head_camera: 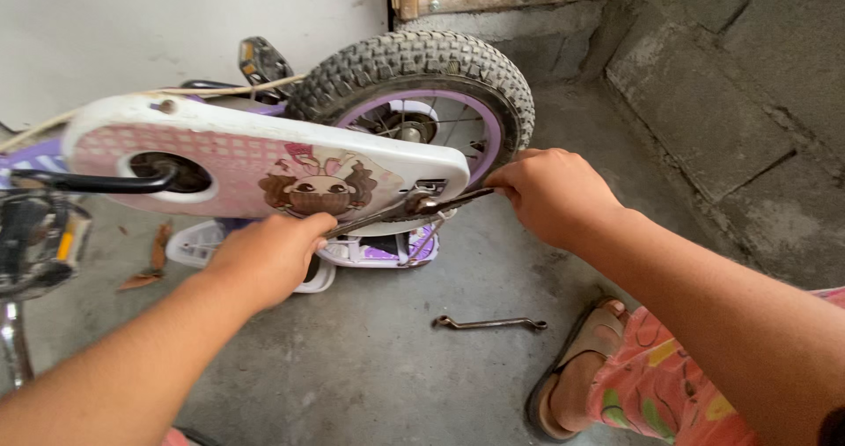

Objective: The person uses two wrenches to tighten a bolt on the rear wheel axle of a child's bicycle. They repeatedly rotate the pedals to test the wheel's movement, then reposition the bike and continue tightening the axle bolt.

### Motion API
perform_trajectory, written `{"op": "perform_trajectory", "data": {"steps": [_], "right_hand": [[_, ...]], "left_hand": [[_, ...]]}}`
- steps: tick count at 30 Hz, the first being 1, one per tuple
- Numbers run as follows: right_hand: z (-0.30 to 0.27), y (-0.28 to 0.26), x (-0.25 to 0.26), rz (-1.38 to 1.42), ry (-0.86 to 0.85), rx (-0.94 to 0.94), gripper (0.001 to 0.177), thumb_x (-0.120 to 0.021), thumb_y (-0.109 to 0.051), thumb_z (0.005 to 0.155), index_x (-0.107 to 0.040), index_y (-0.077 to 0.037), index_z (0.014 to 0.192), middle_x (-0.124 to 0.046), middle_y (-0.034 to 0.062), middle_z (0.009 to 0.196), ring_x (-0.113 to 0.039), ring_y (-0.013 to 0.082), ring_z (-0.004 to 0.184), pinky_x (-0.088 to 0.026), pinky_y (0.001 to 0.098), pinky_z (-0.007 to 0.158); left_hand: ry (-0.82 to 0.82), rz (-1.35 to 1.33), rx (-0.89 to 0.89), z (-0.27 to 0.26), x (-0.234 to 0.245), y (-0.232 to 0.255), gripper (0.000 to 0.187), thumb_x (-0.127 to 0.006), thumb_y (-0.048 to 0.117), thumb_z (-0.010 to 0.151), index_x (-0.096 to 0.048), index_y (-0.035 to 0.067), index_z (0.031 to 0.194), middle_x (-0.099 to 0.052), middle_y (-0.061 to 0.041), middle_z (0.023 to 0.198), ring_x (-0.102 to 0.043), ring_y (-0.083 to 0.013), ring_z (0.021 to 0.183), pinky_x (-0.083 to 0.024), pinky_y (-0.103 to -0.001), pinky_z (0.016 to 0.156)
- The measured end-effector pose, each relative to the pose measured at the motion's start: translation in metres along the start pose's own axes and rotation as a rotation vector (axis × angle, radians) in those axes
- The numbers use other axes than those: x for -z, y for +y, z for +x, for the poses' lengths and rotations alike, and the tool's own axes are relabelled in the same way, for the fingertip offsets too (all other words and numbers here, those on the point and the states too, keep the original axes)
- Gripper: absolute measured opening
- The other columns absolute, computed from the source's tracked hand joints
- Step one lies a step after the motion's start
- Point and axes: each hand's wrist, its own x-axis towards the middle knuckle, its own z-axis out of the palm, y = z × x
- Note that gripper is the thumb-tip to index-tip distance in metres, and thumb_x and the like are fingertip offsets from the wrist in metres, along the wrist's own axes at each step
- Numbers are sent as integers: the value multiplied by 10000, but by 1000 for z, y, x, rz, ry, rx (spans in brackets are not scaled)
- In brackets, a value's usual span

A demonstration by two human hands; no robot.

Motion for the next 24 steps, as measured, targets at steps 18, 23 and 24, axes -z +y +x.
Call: {"op": "perform_trajectory", "data": {"steps": [18,23,24], "right_hand": [[3,7,-8,59,-14,-4,319,-607,-87,877,-781,-197,1121,-735,99,1046,-667,333,1003,-528,437,878],[3,4,-6,70,8,46,329,-590,-84,884,-773,-193,1135,-718,91,1056,-664,333,1009,-530,433,887],[4,2,-6,72,-10,32,324,-587,-93,894,-769,-196,1140,-713,90,1067,-660,331,1021,-528,434,895]], "left_hand": [[-106,-303,121,34,-79,-8,243,-549,277,1010,-636,147,1196,-729,-197,1073,-685,-405,1035,-534,-499,876],[123,-65,38,3,-8,-21,237,-531,235,975,-658,167,1163,-712,-125,1122,-669,-389,1055,-529,-533,870],[141,-49,43,0,1,-15,239,-526,221,979,-667,167,1164,-718,-116,1134,-673,-380,1067,-533,-526,883]]}}
